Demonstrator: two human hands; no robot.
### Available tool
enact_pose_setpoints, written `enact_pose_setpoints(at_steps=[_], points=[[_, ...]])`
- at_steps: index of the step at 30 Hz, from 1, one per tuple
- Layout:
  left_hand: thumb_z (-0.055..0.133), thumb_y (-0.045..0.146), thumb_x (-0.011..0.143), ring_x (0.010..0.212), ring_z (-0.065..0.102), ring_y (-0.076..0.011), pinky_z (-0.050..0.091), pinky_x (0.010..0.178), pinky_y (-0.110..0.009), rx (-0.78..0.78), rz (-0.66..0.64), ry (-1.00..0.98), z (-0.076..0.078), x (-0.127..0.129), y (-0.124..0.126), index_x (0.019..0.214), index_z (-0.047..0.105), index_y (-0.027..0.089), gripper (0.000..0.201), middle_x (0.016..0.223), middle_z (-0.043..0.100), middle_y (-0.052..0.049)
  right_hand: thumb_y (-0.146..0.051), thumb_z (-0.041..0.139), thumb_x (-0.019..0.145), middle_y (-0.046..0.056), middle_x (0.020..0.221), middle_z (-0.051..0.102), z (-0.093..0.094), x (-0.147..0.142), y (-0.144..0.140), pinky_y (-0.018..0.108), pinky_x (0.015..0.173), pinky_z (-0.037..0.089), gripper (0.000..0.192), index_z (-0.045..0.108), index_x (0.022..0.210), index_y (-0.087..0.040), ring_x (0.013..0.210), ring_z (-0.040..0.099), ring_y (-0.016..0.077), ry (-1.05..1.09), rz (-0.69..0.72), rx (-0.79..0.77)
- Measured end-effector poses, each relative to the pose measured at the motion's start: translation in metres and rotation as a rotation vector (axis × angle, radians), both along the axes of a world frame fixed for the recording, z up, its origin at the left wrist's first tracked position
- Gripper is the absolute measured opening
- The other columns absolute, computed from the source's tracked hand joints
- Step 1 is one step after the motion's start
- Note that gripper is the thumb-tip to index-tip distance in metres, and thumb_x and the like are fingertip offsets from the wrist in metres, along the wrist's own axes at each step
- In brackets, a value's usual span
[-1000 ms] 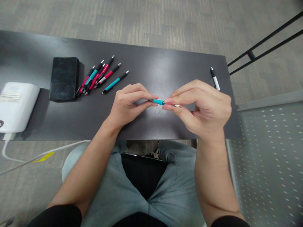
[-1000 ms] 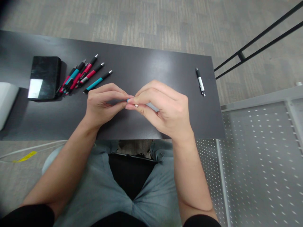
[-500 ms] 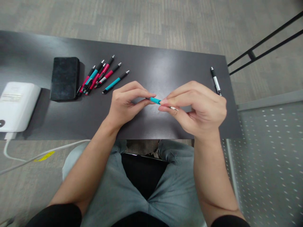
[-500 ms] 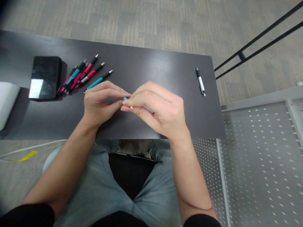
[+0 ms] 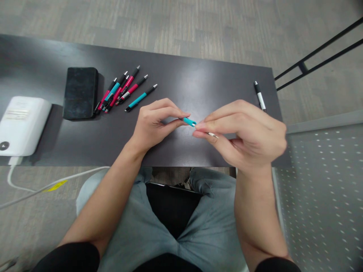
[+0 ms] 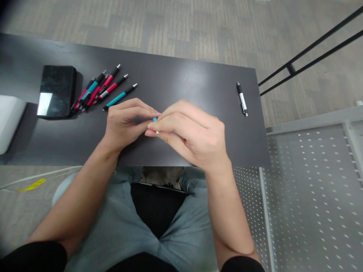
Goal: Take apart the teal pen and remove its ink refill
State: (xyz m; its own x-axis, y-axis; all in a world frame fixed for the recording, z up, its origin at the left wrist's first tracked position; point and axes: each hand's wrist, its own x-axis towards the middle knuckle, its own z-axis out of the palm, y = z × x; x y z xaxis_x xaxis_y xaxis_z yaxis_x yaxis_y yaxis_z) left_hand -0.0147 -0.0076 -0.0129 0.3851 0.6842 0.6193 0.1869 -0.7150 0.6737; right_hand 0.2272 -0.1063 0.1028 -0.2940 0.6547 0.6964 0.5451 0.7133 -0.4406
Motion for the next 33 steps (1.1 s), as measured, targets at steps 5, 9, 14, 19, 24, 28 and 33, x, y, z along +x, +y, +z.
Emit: enact_pose_setpoints(at_steps=[5, 9, 14, 19, 24, 28, 33], points=[[0.092, 0.086, 0.116, 0.095, 0.091, -0.0288, 0.081, 0.088, -0.052, -0.012, 0.039, 0.008, 0.004, 0.002, -0.003, 0.108, 0.098, 0.037, 0.049, 0.106, 0.096, -0.004, -0.014, 0.1, 0.116, 0.0, 0.112, 0.097, 0.006, -0.001, -0.001, 0.041, 0.096, 0.083, 0.016, 0.094, 0.115, -0.029, 0.104, 0.094, 0.0219, 0.029, 0.023, -0.027], [0.095, 0.082, 0.115, 0.089, 0.09, -0.026, 0.079, 0.082, -0.047, 0.06, 0.023, -0.047, 0.0, 0.006, 0.0, 0.108, 0.098, 0.036, 0.047, 0.105, 0.096, -0.003, -0.043, 0.107, 0.113, 0.008, 0.137, 0.094, 0.009, -0.019, 0.011, 0.057, 0.104, 0.086, 0.031, 0.095, 0.14, -0.036, 0.132, 0.093, 0.0375, 0.064, 0.117, -0.109], [0.099, 0.071, 0.117, 0.084, 0.089, -0.0229, 0.076, 0.073, -0.043, 0.193, -0.009, -0.15, -0.007, 0.008, 0.007, 0.111, 0.099, 0.036, 0.036, 0.102, 0.096, -0.001, -0.055, 0.106, 0.113, 0.011, 0.146, 0.091, 0.008, -0.034, 0.02, 0.058, 0.11, 0.084, 0.039, 0.092, 0.145, -0.037, 0.141, 0.088, 0.0382, 0.022, 0.131, -0.139], [0.103, 0.074, 0.113, 0.083, 0.085, -0.0234, 0.073, 0.07, -0.046, 0.176, -0.004, -0.128, -0.011, 0.003, 0.011, 0.115, 0.1, 0.037, 0.037, 0.101, 0.095, -0.001, -0.043, 0.102, 0.117, 0.009, 0.136, 0.092, -0.019, -0.003, 0.015, 0.052, 0.108, 0.083, 0.027, 0.091, 0.141, -0.037, 0.127, 0.09, 0.033, -0.039, 0.117, -0.159], [0.103, 0.071, 0.113, 0.083, 0.084, -0.0229, 0.072, 0.069, -0.046, 0.208, -0.03, -0.139, -0.011, 0.003, 0.012, 0.122, 0.099, 0.037, 0.035, 0.102, 0.095, 0.0, -0.019, 0.086, 0.127, 0.001, 0.118, 0.094, -0.027, 0.009, 0.011, 0.037, 0.09, 0.08, 0.016, 0.09, 0.124, -0.034, 0.098, 0.089, 0.0194, -0.036, 0.104, -0.019], [0.101, 0.072, 0.114, 0.084, 0.085, -0.0223, 0.073, 0.07, -0.045, 0.2, -0.027, -0.119, -0.008, 0.003, 0.011, 0.12, 0.098, 0.034, 0.038, 0.102, 0.095, -0.001, -0.021, 0.093, 0.124, -0.001, 0.12, 0.098, -0.003, 0.015, -0.003, 0.033, 0.094, 0.081, 0.006, 0.091, 0.122, -0.026, 0.106, 0.094, 0.0161, -0.024, 0.01, 0.013], [0.101, 0.07, 0.115, 0.085, 0.085, -0.0212, 0.074, 0.072, -0.043, 0.222, -0.03, -0.106, -0.006, 0.001, 0.012, 0.121, 0.098, 0.034, 0.036, 0.104, 0.096, -0.001, -0.042, 0.109, 0.113, 0.005, 0.128, 0.099, 0.024, 0.042, -0.034, 0.046, 0.091, 0.087, 0.03, 0.098, 0.138, -0.031, 0.116, 0.101, 0.0317, 0.036, -0.002, 0.007]])
